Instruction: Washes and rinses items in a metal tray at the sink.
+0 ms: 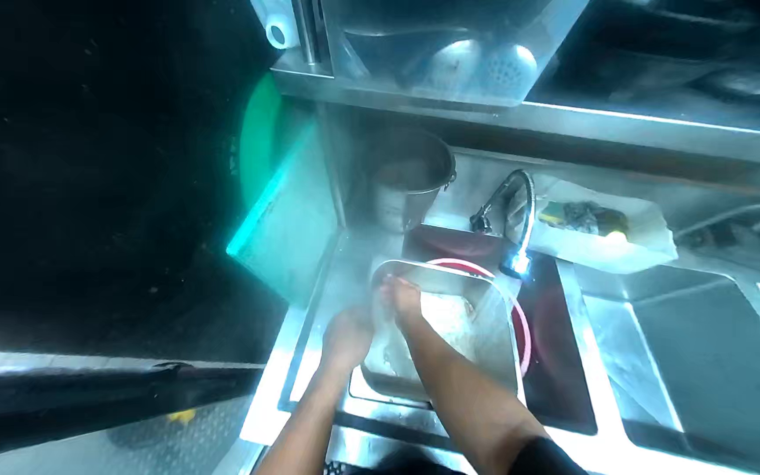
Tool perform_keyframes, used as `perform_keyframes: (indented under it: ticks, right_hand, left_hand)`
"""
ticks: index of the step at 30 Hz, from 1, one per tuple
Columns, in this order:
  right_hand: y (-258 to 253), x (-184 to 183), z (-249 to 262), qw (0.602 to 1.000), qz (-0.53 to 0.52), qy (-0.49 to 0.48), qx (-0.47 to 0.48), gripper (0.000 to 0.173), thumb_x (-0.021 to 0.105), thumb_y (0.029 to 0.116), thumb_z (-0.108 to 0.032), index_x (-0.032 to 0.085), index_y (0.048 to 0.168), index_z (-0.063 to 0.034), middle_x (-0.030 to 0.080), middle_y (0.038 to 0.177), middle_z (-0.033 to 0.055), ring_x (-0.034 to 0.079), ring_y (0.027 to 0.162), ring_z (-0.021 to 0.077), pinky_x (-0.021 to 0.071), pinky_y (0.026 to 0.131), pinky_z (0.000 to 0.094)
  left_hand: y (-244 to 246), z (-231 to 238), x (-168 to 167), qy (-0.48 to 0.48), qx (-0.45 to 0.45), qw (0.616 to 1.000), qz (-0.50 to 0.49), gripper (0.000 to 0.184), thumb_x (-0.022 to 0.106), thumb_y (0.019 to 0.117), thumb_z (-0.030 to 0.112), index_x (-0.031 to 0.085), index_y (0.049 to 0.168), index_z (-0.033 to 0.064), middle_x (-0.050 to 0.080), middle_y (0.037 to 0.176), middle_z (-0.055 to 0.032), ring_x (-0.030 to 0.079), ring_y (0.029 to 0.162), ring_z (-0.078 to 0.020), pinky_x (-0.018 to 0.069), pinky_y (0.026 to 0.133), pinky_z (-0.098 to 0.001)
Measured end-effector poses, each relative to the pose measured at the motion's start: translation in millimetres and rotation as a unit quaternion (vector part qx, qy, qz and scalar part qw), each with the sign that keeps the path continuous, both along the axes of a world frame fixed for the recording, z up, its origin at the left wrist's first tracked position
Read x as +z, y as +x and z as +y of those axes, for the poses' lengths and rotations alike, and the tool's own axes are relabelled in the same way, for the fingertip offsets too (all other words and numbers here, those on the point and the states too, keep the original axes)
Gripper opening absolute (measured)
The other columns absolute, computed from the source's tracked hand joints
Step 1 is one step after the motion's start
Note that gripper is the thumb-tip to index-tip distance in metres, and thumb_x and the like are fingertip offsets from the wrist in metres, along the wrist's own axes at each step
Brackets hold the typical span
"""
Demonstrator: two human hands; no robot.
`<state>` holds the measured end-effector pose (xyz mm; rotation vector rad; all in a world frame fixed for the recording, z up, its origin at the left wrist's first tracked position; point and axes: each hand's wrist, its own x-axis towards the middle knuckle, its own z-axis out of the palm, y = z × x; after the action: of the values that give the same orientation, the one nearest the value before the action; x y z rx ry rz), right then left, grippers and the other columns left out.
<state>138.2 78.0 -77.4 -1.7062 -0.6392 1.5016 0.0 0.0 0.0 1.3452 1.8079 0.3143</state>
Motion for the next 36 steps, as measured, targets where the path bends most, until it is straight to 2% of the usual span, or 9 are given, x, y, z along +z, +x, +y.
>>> perform_keyframes:
  ticks: [4, 7, 11, 14, 18, 22, 26, 31, 36]
  right_hand:
    - [-4, 1, -1, 0.999, -0.026, 0.042, -0.004, 0.040, 0.054, 0.1075, -0.036, 0.074, 0.100, -0.0016, 0.073, 0.084, 0.0101, 0.068, 0.072, 0.0184, 0.0575, 0.069, 0.0368]
    - [0, -9, -8, 0.963, -0.227, 0.081, 0.122, 0.048, 0.050, 0.1059, -0.048, 0.075, 0.104, -0.0082, 0.073, 0.106, 0.0142, 0.067, 0.104, 0.0305, 0.0526, 0.091, 0.0556]
    - [3, -34, -38, 0.753, -0.459, 0.155, 0.446, 0.061, 0.044, 0.1002, -0.050, 0.044, 0.155, -0.0237, 0.037, 0.164, 0.0083, 0.028, 0.154, 0.0335, 0.0292, 0.118, 0.0637]
    - [48, -48, -45, 0.651, -0.474, 0.250, 0.538, 0.067, 0.036, 0.1021, -0.063, 0.043, 0.155, -0.0230, 0.032, 0.168, 0.0089, 0.024, 0.156, 0.0330, 0.0250, 0.122, 0.0625]
    - [111, -42, -46, 0.689, -0.539, 0.140, 0.464, 0.059, 0.034, 0.1055, -0.052, 0.052, 0.148, -0.0155, 0.044, 0.158, 0.0171, 0.041, 0.146, 0.0408, 0.0425, 0.110, 0.0644]
    - [128, -19, -58, 0.720, -0.540, -0.037, 0.435, 0.049, 0.051, 0.1027, -0.027, 0.050, 0.144, -0.0009, 0.051, 0.147, 0.0269, 0.049, 0.137, 0.0463, 0.0450, 0.108, 0.0629]
    - [122, 6, -83, 0.716, -0.457, -0.171, 0.499, 0.047, 0.056, 0.0992, -0.034, 0.062, 0.133, -0.0020, 0.061, 0.138, 0.0249, 0.058, 0.128, 0.0462, 0.0474, 0.101, 0.0700]
    - [119, -17, -122, 0.732, -0.359, -0.123, 0.566, 0.055, 0.063, 0.0917, -0.050, 0.068, 0.124, -0.0054, 0.067, 0.127, 0.0228, 0.064, 0.120, 0.0426, 0.0495, 0.098, 0.0688]
    - [99, -14, -127, 0.831, -0.052, 0.035, 0.552, 0.043, 0.057, 0.1037, -0.041, 0.065, 0.138, -0.0161, 0.064, 0.139, 0.0114, 0.059, 0.132, 0.0252, 0.0438, 0.115, 0.0532]
  left_hand:
    - [0, 2, 0, 0.006, 0.005, 1.000, -0.001, 0.011, 0.063, 0.0914, 0.025, 0.070, 0.093, 0.0159, 0.068, 0.084, -0.0028, 0.067, 0.082, -0.0211, 0.0554, 0.075, -0.0507]
    - [-2, 0, -5, 0.000, 0.006, 1.000, -0.006, 0.012, 0.065, 0.0914, 0.026, 0.072, 0.096, 0.0166, 0.071, 0.087, -0.0026, 0.069, 0.085, -0.0205, 0.0565, 0.078, -0.0516]
    - [3, 1, -4, 0.011, 0.005, 1.000, -0.015, 0.013, 0.064, 0.0912, 0.029, 0.070, 0.092, 0.0169, 0.068, 0.082, -0.0017, 0.067, 0.079, -0.0194, 0.0559, 0.074, -0.0492]
    - [4, -2, -3, 0.005, 0.013, 1.000, -0.005, 0.012, 0.063, 0.0909, 0.027, 0.069, 0.091, 0.0158, 0.067, 0.079, -0.0025, 0.067, 0.076, -0.0204, 0.0558, 0.071, -0.0491]
    - [-3, -1, -12, 0.019, 0.034, 0.999, -0.033, 0.011, 0.065, 0.0921, 0.022, 0.068, 0.090, 0.0125, 0.065, 0.077, -0.0042, 0.064, 0.072, -0.0207, 0.0544, 0.068, -0.0473]
    - [10, -3, -7, 0.029, 0.032, 0.997, -0.063, 0.009, 0.066, 0.0915, 0.020, 0.069, 0.088, 0.0126, 0.066, 0.077, -0.0037, 0.066, 0.072, -0.0196, 0.0553, 0.068, -0.0464]
    - [25, 1, -3, 0.026, 0.013, 0.998, -0.057, 0.012, 0.066, 0.0926, 0.020, 0.067, 0.083, 0.0123, 0.064, 0.073, -0.0038, 0.064, 0.071, -0.0202, 0.0532, 0.067, -0.0464]
    - [30, 2, 3, 0.023, 0.011, 0.998, -0.057, 0.016, 0.069, 0.0954, 0.017, 0.067, 0.081, 0.0101, 0.063, 0.070, -0.0063, 0.062, 0.066, -0.0217, 0.0522, 0.063, -0.0462]
    - [27, 1, 1, 0.032, 0.018, 0.998, -0.051, 0.014, 0.069, 0.0960, 0.015, 0.066, 0.084, 0.0077, 0.063, 0.070, -0.0090, 0.062, 0.063, -0.0237, 0.0515, 0.059, -0.0468]
